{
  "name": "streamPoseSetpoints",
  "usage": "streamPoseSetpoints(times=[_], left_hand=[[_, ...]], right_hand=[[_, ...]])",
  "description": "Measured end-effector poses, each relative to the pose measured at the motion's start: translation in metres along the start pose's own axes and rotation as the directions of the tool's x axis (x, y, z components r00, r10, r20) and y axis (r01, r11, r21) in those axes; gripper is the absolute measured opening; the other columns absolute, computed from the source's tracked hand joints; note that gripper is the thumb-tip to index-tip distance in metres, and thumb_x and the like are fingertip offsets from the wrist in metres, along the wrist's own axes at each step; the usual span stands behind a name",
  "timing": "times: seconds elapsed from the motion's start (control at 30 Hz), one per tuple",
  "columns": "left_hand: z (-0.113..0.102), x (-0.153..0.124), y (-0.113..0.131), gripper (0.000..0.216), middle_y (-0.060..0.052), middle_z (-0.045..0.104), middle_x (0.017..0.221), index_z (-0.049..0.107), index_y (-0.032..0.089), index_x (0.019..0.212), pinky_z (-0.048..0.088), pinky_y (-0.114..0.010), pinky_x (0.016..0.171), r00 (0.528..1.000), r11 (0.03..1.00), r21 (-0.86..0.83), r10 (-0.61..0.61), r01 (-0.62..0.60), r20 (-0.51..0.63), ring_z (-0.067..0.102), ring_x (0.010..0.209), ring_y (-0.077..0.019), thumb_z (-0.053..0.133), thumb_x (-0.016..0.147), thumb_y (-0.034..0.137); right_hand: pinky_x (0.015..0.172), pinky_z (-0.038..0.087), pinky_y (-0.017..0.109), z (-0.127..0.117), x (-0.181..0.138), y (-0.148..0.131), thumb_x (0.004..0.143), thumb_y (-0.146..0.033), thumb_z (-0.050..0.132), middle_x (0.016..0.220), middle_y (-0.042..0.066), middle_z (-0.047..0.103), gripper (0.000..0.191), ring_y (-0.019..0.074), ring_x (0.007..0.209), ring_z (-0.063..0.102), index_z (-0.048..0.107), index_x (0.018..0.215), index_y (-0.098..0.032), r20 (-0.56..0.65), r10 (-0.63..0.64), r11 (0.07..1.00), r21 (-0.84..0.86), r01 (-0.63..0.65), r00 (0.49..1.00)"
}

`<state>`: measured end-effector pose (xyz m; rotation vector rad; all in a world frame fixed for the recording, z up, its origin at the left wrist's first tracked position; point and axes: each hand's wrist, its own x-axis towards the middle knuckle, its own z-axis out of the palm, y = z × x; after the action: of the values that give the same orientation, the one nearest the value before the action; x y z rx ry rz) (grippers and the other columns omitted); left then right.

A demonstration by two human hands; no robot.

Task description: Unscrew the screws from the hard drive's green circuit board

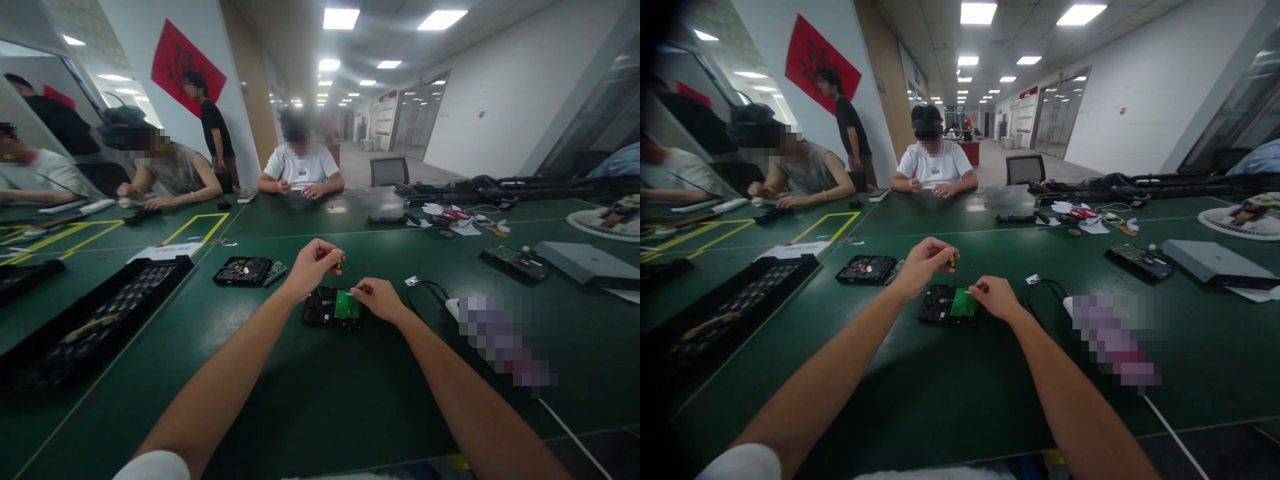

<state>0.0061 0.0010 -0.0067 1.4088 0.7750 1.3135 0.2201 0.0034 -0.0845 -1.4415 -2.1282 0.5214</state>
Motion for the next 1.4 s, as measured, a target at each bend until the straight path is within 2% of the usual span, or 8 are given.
streamPoseSetpoints(times=[0.23,0.53,0.63,0.73,0.9,1.0,1.2,1.4], left_hand=[[-0.0033,-0.0009,0.0029,0.027,-0.008,0.063,0.102,0.07,0.016,0.102,0.063,-0.037,0.077,0.994,0.992,-0.11,-0.053,0.064,0.099,0.06,0.095,-0.0183,0.063,0.089,0.038],[-0.003,-0.0006,0.0011,0.033,-0.007,0.065,0.093,0.064,0.013,0.094,0.06,-0.03,0.065,1.0,0.998,0.062,-0.028,0.029,-0.003,0.061,0.079,-0.0145,0.076,0.079,0.041],[-0.0018,-0.0012,0.0024,0.032,-0.008,0.068,0.092,0.062,0.014,0.093,0.058,-0.028,0.065,1.0,0.998,0.067,-0.008,0.006,0.028,0.062,0.079,-0.0148,0.075,0.08,0.04],[-0.0024,-0.0006,0.0033,0.032,-0.007,0.068,0.09,0.064,0.015,0.103,0.054,-0.025,0.062,0.996,0.996,0.083,0.007,-0.014,0.085,0.062,0.077,-0.014,0.07,0.084,0.041],[-0.0045,0.0011,0.0035,0.034,-0.009,0.066,0.098,0.071,0.016,0.103,0.055,-0.025,0.064,0.994,0.999,0.045,-0.022,0.017,0.103,0.061,0.091,-0.0186,0.059,0.09,0.045],[-0.0034,0.0006,0.0039,0.034,-0.008,0.065,0.098,0.07,0.016,0.098,0.056,-0.027,0.065,0.997,0.998,0.063,-0.015,0.011,0.072,0.061,0.089,-0.0182,0.064,0.086,0.047],[-0.0016,-0.0013,0.0036,0.037,-0.004,0.063,0.082,0.065,0.014,0.09,0.052,-0.024,0.06,1.0,0.982,0.189,0.021,-0.018,-0.017,0.059,0.073,-0.0131,0.077,0.076,0.047],[-0.0041,0.0003,0.0022,0.035,-0.004,0.065,0.082,0.067,0.014,0.092,0.052,-0.024,0.06,0.999,0.979,0.197,0.047,-0.047,0.006,0.059,0.072,-0.0128,0.074,0.079,0.046]], right_hand=[[0.06,0.039,0.025,0.0014,0.0,0.0025,0.091,-0.049,0.057,0.077,0.003,0.069,0.032,0.0145,0.068,0.058,0.072,0.085,-0.021,-0.007,-0.008,1.0,0.008,0.008,1.0],[0.06,0.039,0.026,0.0004,0.0,0.0013,0.09,-0.048,0.059,0.08,0.004,0.07,0.031,0.0147,0.068,0.059,0.073,0.086,-0.021,0.002,-0.001,1.0,0.007,0.0,1.0],[0.06,0.039,0.025,0.0013,0.0004,0.0024,0.09,-0.048,0.059,0.079,0.003,0.07,0.03,0.0144,0.068,0.058,0.073,0.086,-0.021,-0.003,-0.001,1.0,0.007,0.001,1.0],[0.06,0.039,0.025,0.0022,0.001,0.0041,0.09,-0.048,0.059,0.079,0.003,0.07,0.03,0.0141,0.068,0.058,0.073,0.087,-0.021,-0.001,-0.01,1.0,0.003,0.01,1.0],[0.06,0.039,0.024,0.0038,0.002,0.0065,0.09,-0.047,0.06,0.077,0.003,0.07,0.029,0.0137,0.067,0.058,0.073,0.087,-0.02,0.0,-0.015,1.0,-0.001,0.015,1.0],[0.061,0.039,0.025,0.004,0.0019,0.0068,0.09,-0.047,0.06,0.079,0.003,0.07,0.03,0.014,0.068,0.059,0.073,0.087,-0.02,-0.004,-0.014,1.0,0.003,0.014,1.0],[0.061,0.039,0.025,0.0027,0.0016,0.0056,0.089,-0.049,0.06,0.08,0.004,0.07,0.031,0.0146,0.069,0.059,0.073,0.088,-0.02,-0.002,-0.004,1.0,0.011,0.004,1.0],[0.06,0.039,0.025,0.0027,0.0017,0.005,0.089,-0.049,0.061,0.08,0.004,0.071,0.031,0.0143,0.069,0.059,0.073,0.087,-0.02,0.004,-0.003,1.0,0.023,0.003,1.0]])
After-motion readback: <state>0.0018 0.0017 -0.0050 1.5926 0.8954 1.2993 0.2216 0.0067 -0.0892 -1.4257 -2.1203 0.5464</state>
